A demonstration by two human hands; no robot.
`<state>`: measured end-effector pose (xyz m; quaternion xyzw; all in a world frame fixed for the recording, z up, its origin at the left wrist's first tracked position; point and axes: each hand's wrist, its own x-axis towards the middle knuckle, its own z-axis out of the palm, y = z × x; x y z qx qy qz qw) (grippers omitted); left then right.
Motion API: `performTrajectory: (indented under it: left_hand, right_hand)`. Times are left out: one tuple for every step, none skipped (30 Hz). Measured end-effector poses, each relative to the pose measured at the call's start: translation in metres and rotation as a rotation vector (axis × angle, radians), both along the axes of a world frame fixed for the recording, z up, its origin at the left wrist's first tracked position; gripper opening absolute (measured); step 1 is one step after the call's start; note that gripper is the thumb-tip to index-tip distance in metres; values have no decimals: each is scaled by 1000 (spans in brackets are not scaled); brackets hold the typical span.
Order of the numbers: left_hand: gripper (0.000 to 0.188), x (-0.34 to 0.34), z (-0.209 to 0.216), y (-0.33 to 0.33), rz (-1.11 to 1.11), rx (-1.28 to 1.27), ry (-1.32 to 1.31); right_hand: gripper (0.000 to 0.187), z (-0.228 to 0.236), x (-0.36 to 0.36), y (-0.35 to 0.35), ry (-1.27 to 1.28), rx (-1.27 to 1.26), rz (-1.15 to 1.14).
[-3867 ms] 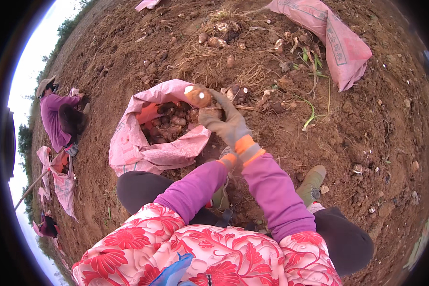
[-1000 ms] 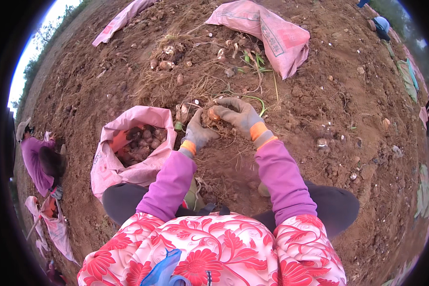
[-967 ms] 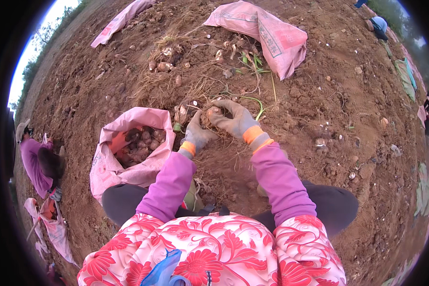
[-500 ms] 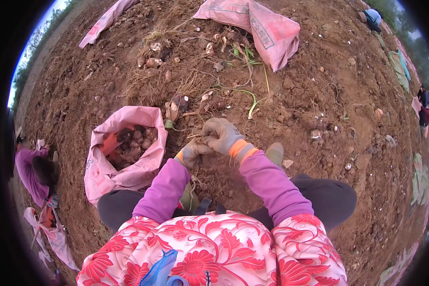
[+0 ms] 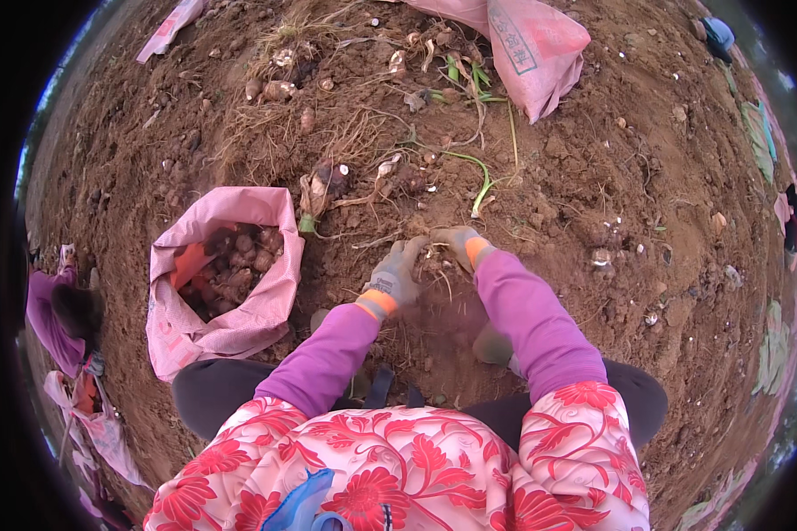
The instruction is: The person repeatedly picks onions from the soil, removes attached roots and soil, and places them into a pink sack. The person works continuously across the field, gathering onions one by one and filling the sack.
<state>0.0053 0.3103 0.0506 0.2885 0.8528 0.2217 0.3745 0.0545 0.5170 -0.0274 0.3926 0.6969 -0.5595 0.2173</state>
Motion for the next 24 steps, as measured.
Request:
performTrajectory:
  left_hand:
    - [95,-6,-4,4,56,10,-37]
    - [97,-15,-9,7,47,-38,107]
    - [97,-23,-15,10,42,-72,118]
    - [96,-33,-22,14,37,-107,130]
    - [96,-43,-29,18,50,-113,178]
    - [78,-51,-36,22,147,8,142]
    - [71,-59,-44,24,232,113,-3]
    - [64,-67,-52,28,327,244,-127]
    - [58,-75,-60,29,431,358,-249]
    - [46,-79,-69,35,623,591,-424]
    - [45,-84,-76,34,621,585,-297]
    - [44,-88,-83,34,611,525,-208]
    - [43,-91,-90,32,589,492,-80]
    - [44,-91,-96,29,551,314,-128]
    - [42,-92,-102,27,476,178,-224]
    - [38,-90,-107,23,520,158,-342]
    - [33,-90,-111,22,562,182,-468]
    - [25,-90,-114,22,796,291,-729]
    - [24,-90,-118,22,874,308,-748]
    - [23,-92,-121,26,946,286,-810]
    - [22,-93,-124,28,1016,255,-861]
    - [23,-99,-127,36,1054,161,-883]
    - [24,-101,-128,37,1068,182,-895]
    - [24,-108,-131,46,1407,171,-1071]
  right_hand:
    - [34,-4,-11,16,-144,434,344]
    - [31,-7,-26,31,-126,524,372]
    - [29,-8,-44,45,-103,627,403]
    - [25,-8,-65,57,-19,576,370]
    - [20,-7,-87,67,17,558,322]
    - [22,-7,-109,72,94,462,191]
    - [23,-8,-131,73,157,347,68]
    - [24,-12,-150,69,242,199,-160]
    - [26,-18,-166,65,339,19,-373]
    - [45,-25,-178,62,306,-18,-363]
    - [49,-34,-186,57,151,229,-110]
    - [53,-46,-196,55,23,493,137]
    - [57,-56,-204,59,-100,763,374]
    - [66,-64,-213,65,-245,590,496]
    - [64,-68,-218,74,-300,666,572]
    - [60,-66,-221,81,-271,651,541]
    - [57,-59,-223,82,-205,587,537]
    - [48,-46,-222,77,-80,238,150]
    - [40,-28,-216,66,165,-94,-180]
    - [40,-4,-209,49,295,-266,-292]
    - [32,19,-202,20,353,-446,-318]
    - [31,39,-200,-14,360,-579,-241]
    - [36,56,-196,-53,464,-734,-99]
    - [42,70,-197,-75,462,-1008,100]
